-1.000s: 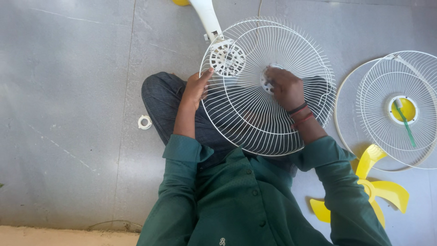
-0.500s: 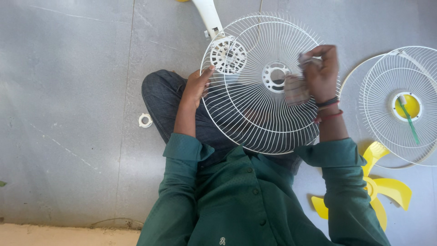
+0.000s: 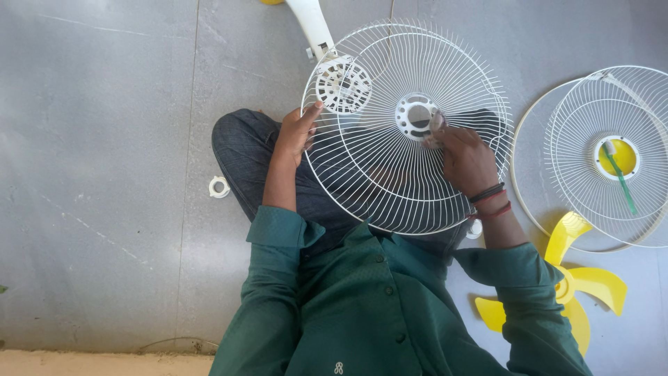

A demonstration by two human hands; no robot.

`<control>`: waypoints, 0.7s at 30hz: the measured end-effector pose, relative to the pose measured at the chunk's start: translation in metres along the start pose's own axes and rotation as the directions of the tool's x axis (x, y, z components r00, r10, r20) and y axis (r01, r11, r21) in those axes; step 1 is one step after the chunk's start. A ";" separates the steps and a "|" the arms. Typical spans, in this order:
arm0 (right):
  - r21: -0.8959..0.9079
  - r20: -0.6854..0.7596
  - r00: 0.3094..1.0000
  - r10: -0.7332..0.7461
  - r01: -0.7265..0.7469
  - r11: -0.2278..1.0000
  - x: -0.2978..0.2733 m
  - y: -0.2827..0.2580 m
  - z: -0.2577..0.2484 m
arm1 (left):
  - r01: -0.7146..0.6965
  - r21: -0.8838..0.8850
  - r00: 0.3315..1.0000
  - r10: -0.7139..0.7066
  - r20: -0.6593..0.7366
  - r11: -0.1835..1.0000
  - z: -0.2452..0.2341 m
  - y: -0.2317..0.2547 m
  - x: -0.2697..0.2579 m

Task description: The person wipes a fan motor housing with a cloth, places a rear fan guard onto the motor, and then slides yellow fan blades onto the shaft while continuing to clean them.

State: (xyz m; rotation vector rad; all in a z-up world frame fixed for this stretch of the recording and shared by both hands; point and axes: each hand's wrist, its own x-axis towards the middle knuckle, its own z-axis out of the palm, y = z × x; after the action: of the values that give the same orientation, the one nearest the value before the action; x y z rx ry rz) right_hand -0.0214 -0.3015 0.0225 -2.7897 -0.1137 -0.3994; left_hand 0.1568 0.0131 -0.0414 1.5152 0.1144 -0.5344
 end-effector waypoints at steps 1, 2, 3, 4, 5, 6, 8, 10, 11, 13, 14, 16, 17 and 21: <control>0.022 -0.011 1.000 0.006 -0.006 1.000 0.001 0.002 -0.002 | -0.001 -0.002 1.000 0.001 0.005 1.000 0.000 0.000 0.000; 0.045 -0.021 1.000 0.013 -0.012 0.999 0.003 0.003 -0.003 | -0.003 -0.004 1.000 0.003 0.009 1.000 -0.001 0.000 0.000; 0.048 -0.011 0.997 0.081 -0.080 0.996 0.008 0.006 -0.005 | 0.001 0.000 1.000 -0.001 0.007 1.000 -0.001 0.000 0.001; 0.051 -0.001 0.989 0.148 -0.148 0.988 0.016 0.011 -0.006 | 0.004 0.003 1.000 -0.004 0.005 1.000 -0.001 0.000 0.001; 0.054 0.012 0.976 0.216 -0.216 0.975 0.024 0.015 -0.006 | 0.011 0.008 1.000 -0.011 0.002 1.000 -0.001 0.000 0.000; 0.039 -0.027 0.986 0.167 -0.165 0.985 0.033 0.018 -0.003 | 0.016 0.013 1.000 -0.016 -0.004 1.000 0.000 0.000 0.000; 0.002 -0.109 0.992 0.065 -0.065 0.998 0.053 0.021 0.009 | 0.020 0.027 1.000 -0.020 -0.013 0.999 0.000 0.001 0.000; 0.003 -0.105 0.994 0.031 -0.031 1.000 0.071 0.019 0.026 | 0.020 0.024 1.000 -0.019 -0.015 1.000 0.001 0.002 -0.001; 0.002 -0.103 0.995 0.015 -0.015 1.000 0.075 0.017 0.032 | 0.020 0.023 1.000 -0.020 -0.015 1.000 0.001 0.002 -0.001; 0.048 -0.186 0.980 -0.072 0.083 0.995 0.077 0.016 0.039 | 0.022 0.008 1.000 -0.022 -0.009 1.000 0.000 0.002 -0.001; 0.067 -0.227 0.967 -0.115 0.133 0.989 0.077 0.017 0.041 | 0.023 -0.001 1.000 -0.023 -0.006 1.000 0.000 0.003 -0.001; 0.107 -0.242 0.956 -0.163 0.193 0.975 0.078 0.021 0.045 | 0.013 0.006 1.000 -0.013 -0.009 1.000 0.001 0.002 -0.001; 0.126 -0.250 0.950 -0.187 0.224 0.966 0.077 0.024 0.048 | 0.008 0.009 1.000 -0.008 -0.011 1.000 0.001 0.002 -0.002; 0.240 -0.163 0.986 -0.029 0.068 0.968 0.071 0.031 0.056 | -0.004 0.019 1.000 0.004 -0.010 1.000 0.002 0.003 -0.002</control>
State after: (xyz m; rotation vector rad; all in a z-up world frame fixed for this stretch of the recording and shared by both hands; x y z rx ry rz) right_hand 0.0650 -0.3098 -0.0177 -2.5062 -0.1825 -0.5762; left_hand 0.1558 0.0118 -0.0380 1.5362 0.1149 -0.5261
